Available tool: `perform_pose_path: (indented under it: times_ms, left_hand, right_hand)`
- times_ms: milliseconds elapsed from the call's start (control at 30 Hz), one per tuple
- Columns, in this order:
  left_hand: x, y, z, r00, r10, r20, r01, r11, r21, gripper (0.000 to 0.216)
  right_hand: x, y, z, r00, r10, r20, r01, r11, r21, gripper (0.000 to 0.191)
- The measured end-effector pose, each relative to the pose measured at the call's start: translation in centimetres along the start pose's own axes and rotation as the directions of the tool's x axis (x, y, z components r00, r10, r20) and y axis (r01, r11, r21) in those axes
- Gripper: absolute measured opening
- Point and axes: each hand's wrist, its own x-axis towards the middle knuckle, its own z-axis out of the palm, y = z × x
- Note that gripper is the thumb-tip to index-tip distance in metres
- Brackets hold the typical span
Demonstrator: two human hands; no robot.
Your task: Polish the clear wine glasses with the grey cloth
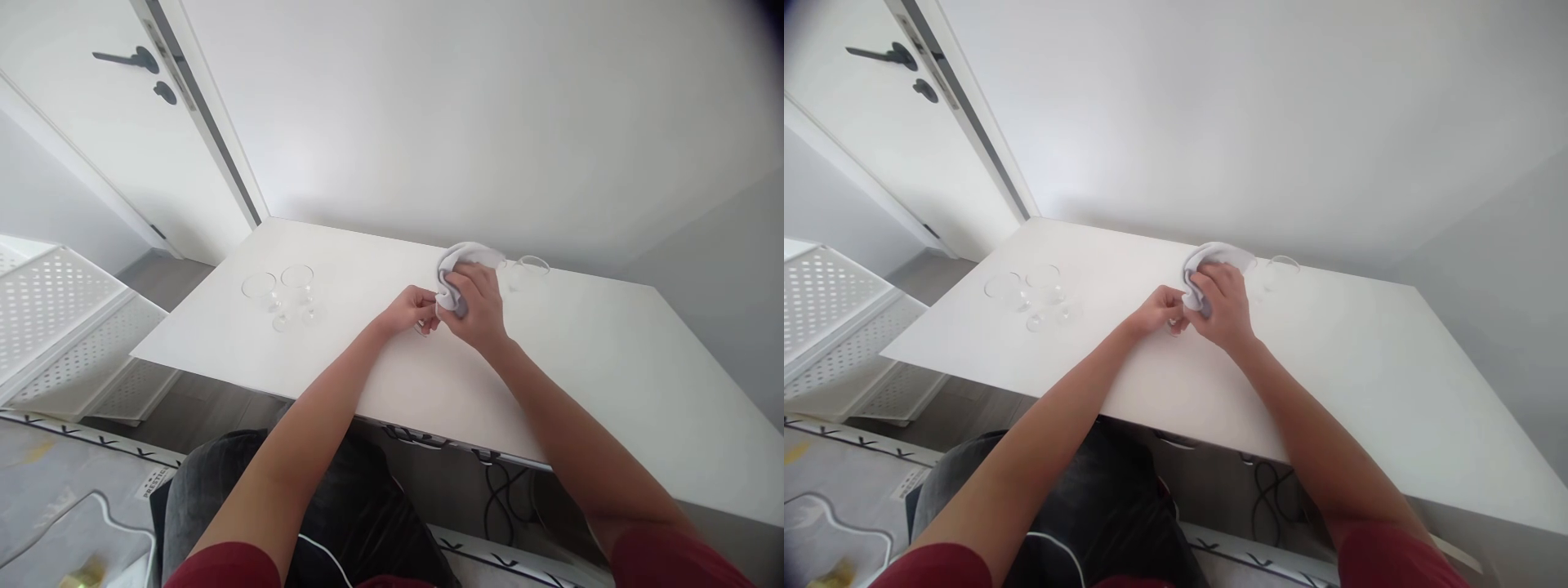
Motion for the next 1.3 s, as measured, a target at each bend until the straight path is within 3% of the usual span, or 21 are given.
perform_pose_path:
  times_ms: [100, 167, 233, 300, 400, 467, 633, 733, 867, 967, 1067, 1133, 1300]
  left_hand:
    - [-0.3, 0.4, 0.0, 0.998, 0.034, 0.047, -0.034, 0.999, 0.01, 0.044]
    - [-0.4, 0.4, -0.1, 0.997, 0.023, 0.079, -0.025, 0.999, 0.022, 0.048]
    - [-0.4, 0.3, -0.3, 0.995, 0.013, 0.1, -0.016, 1.0, 0.027, 0.049]
    - [-0.3, 0.1, -0.4, 0.994, 0.011, 0.11, -0.013, 1.0, 0.013, 0.048]
    - [-0.2, 0.0, -0.5, 0.99, 0.047, 0.137, -0.047, 0.999, -0.003, 0.051]
    - [-0.2, 0.0, -0.4, 0.986, 0.076, 0.146, -0.078, 0.997, 0.008, 0.055]
    - [0.3, -0.5, -0.2, 0.997, 0.064, 0.046, -0.064, 0.998, 0.002, 0.067]
    - [0.7, -1.0, -0.1, 0.998, 0.059, 0.001, -0.059, 0.998, -0.01, 0.066]
    - [1.1, -1.4, -0.2, 0.994, 0.079, -0.07, -0.082, 0.996, -0.039, 0.063]
    - [1.3, -1.6, -0.2, 0.987, 0.048, -0.157, -0.061, 0.995, -0.082, 0.06]
    - [1.6, -2.0, -0.2, 0.973, -0.006, -0.23, -0.024, 0.991, -0.128, 0.056]
    - [1.8, -2.4, -0.1, 0.969, -0.009, -0.245, -0.025, 0.99, -0.137, 0.055]
    - [2.0, -2.5, 0.2, 0.948, -0.057, -0.312, 0.004, 0.986, -0.165, 0.064]
  right_hand:
    - [0.6, -0.8, -0.9, 0.985, 0.169, -0.018, -0.164, 0.974, 0.154, 0.03]
    - [0.8, -1.0, -1.4, 0.939, 0.34, 0.049, -0.339, 0.893, 0.295, 0.023]
    - [0.6, -0.8, -1.6, 0.866, 0.477, 0.151, -0.493, 0.758, 0.427, 0.013]
    - [0.3, -0.2, -1.3, 0.771, 0.593, 0.232, -0.603, 0.562, 0.567, 0.02]
    - [-0.3, 0.6, -0.4, 0.614, 0.742, 0.271, -0.635, 0.26, 0.727, 0.041]
    - [-0.5, 0.7, 0.0, 0.567, 0.776, 0.277, -0.625, 0.186, 0.758, 0.046]
    - [-0.5, 0.0, 0.3, 0.648, 0.645, 0.405, -0.639, 0.172, 0.749, 0.045]
    - [-0.5, -0.1, 0.8, 0.63, 0.638, 0.443, -0.63, 0.086, 0.772, 0.039]
    - [-0.7, 0.4, 1.8, 0.58, 0.721, 0.379, -0.576, 0.033, 0.817, 0.036]
    - [-0.9, 0.6, 2.2, 0.586, 0.737, 0.336, -0.553, 0.06, 0.831, 0.037]
    - [-0.9, 0.2, 2.1, 0.649, 0.681, 0.34, -0.599, 0.181, 0.78, 0.05]
    - [-1.0, 0.0, 2.0, 0.664, 0.654, 0.361, -0.641, 0.249, 0.726, 0.057]
    - [-1.6, 0.3, 2.4, 0.64, 0.619, 0.454, -0.685, 0.193, 0.702, 0.054]
